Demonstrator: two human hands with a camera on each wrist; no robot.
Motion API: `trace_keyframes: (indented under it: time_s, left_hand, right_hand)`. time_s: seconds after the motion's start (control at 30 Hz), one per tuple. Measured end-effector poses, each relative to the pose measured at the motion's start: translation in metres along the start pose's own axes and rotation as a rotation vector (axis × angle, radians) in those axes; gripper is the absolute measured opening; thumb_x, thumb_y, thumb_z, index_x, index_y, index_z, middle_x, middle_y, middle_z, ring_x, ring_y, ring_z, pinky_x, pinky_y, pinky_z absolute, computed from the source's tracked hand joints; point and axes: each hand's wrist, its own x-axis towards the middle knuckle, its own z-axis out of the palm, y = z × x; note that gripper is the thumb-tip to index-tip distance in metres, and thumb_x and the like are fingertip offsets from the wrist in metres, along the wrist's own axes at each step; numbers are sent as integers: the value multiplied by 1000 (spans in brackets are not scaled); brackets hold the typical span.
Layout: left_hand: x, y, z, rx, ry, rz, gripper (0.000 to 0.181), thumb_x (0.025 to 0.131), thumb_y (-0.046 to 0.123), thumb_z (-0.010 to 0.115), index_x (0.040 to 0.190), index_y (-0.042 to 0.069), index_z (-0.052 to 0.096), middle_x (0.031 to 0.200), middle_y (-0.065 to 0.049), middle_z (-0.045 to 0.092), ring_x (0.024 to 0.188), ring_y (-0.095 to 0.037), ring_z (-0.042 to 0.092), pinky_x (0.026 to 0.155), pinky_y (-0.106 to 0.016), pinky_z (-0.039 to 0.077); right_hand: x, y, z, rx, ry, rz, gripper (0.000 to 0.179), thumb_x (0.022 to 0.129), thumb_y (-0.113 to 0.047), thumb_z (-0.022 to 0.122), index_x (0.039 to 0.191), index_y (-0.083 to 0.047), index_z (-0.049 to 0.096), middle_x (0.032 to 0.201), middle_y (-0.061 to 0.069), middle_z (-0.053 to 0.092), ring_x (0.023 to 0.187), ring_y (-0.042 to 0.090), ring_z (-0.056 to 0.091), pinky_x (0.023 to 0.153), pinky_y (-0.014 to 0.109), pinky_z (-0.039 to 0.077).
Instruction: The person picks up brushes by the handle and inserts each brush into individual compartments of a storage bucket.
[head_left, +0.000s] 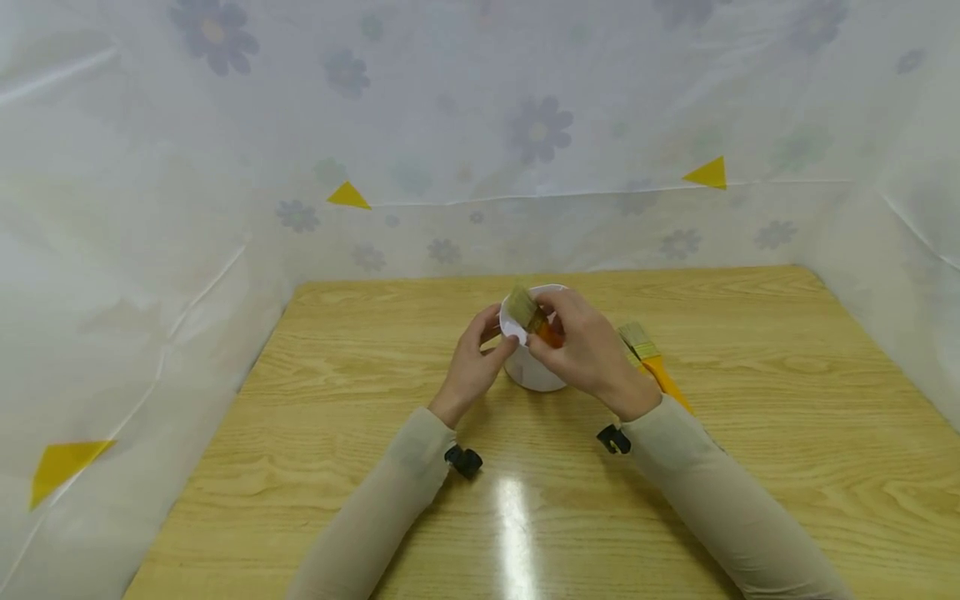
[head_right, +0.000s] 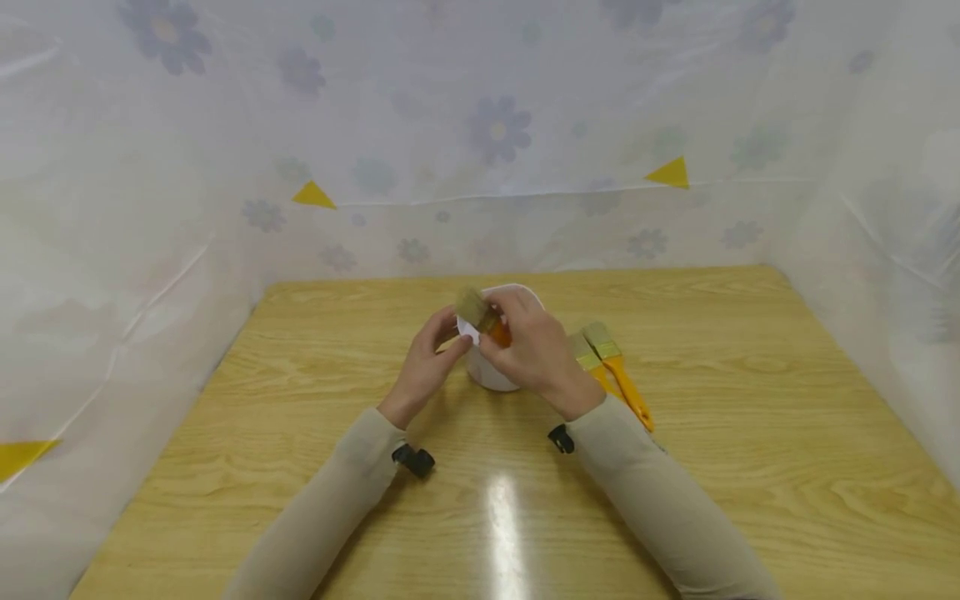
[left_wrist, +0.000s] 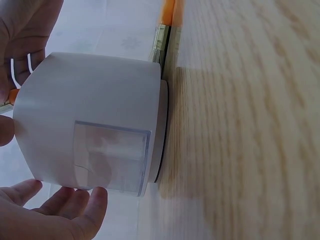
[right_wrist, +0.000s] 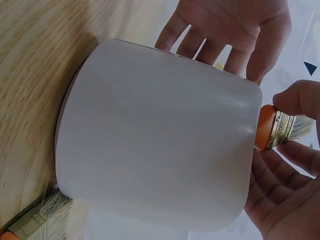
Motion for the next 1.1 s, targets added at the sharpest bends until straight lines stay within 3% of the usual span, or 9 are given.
trace_keyframes:
  time_s: [0.43, 0.67, 0.97, 1.1]
  left_hand:
    - [0, -2, 0, 2, 4, 20, 53, 97, 24, 57, 146, 18, 37, 138, -8, 47, 124, -23, 48, 98, -47, 44]
    - [1, -1, 0, -2, -5, 21, 55, 97, 21, 57, 147, 14, 36, 140, -12, 46, 126, -28, 47, 98, -49, 43]
    - [-9, 35, -2, 5, -29, 11, 52, 97, 9, 54, 145, 0, 34, 139, -22, 45, 125, -36, 46, 97, -49, 44]
    - [-11, 38, -3, 3, -26, 8, 52, 97, 10, 54, 145, 0, 35, 139, -22, 44, 126, -37, 45, 98, -50, 43]
  right_hand:
    - [0, 1, 0, -29, -21, -40, 43, 81, -16, 71, 119, -6, 54, 101, 6, 57, 70, 14, 54, 60, 27, 50]
    - [-3, 0, -1, -32, -38, -19, 44, 80, -18, 73, 118, -4, 56, 98, 7, 58, 72, 15, 56, 61, 29, 51]
    - [-5, 0, -1, -28, -54, -6, 42, 80, -18, 72, 117, -4, 57, 93, 6, 58, 69, 15, 56, 60, 27, 49]
    - [-4, -1, -1, -25, -53, -11, 41, 79, -18, 72, 116, -4, 58, 92, 5, 58, 69, 15, 55, 60, 27, 48]
